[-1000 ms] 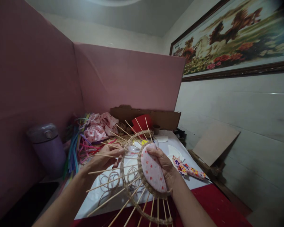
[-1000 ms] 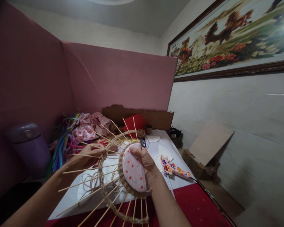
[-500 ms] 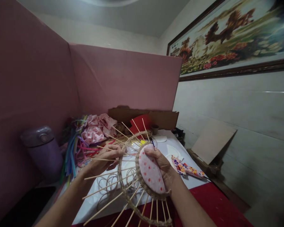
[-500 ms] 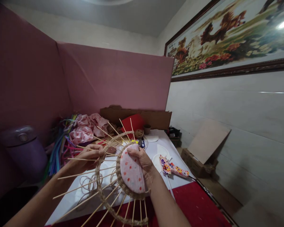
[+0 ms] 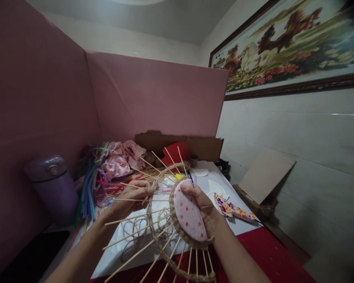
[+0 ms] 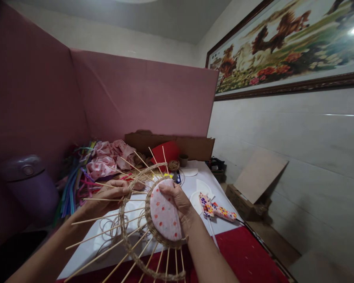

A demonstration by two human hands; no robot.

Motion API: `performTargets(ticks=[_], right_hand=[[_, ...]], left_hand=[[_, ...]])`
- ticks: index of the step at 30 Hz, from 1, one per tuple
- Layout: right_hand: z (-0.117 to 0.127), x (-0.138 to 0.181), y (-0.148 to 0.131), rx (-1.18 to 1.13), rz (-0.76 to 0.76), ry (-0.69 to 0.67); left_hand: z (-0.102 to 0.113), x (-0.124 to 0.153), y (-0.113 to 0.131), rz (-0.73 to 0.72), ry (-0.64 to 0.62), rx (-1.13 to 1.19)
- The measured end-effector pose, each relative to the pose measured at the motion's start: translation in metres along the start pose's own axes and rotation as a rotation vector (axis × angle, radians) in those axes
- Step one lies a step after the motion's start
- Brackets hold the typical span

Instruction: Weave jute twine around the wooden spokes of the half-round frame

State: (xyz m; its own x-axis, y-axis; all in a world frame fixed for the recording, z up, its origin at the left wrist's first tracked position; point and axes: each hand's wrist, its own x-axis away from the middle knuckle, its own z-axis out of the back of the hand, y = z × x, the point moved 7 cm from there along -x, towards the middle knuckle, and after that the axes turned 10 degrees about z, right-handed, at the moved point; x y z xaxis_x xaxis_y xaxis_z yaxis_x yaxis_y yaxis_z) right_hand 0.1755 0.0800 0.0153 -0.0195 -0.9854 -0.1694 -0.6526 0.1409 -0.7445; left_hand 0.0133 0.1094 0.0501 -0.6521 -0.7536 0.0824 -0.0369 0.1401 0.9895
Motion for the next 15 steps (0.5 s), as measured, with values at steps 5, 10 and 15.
performTargets(ticks=[5, 10, 15], right_hand=[[-0.0005, 0.0006, -0.0005, 0.006, 0.011, -0.013], [0.0036, 0.0019, 0.0027, -0.001, -0.019, 0.038], [0.0065, 0.0009, 0.0016, -0.024, 0.000, 0.057]], left_hand=[[-0.0002, -0.0001, -0.0007, -0.010, -0.022, 0.000], [-0.0008, 0.0017, -0.0005, -0.028, -0.059, 0.006], [0.0009, 0.0097, -0.0077, 0.029, -0.073, 0.000]])
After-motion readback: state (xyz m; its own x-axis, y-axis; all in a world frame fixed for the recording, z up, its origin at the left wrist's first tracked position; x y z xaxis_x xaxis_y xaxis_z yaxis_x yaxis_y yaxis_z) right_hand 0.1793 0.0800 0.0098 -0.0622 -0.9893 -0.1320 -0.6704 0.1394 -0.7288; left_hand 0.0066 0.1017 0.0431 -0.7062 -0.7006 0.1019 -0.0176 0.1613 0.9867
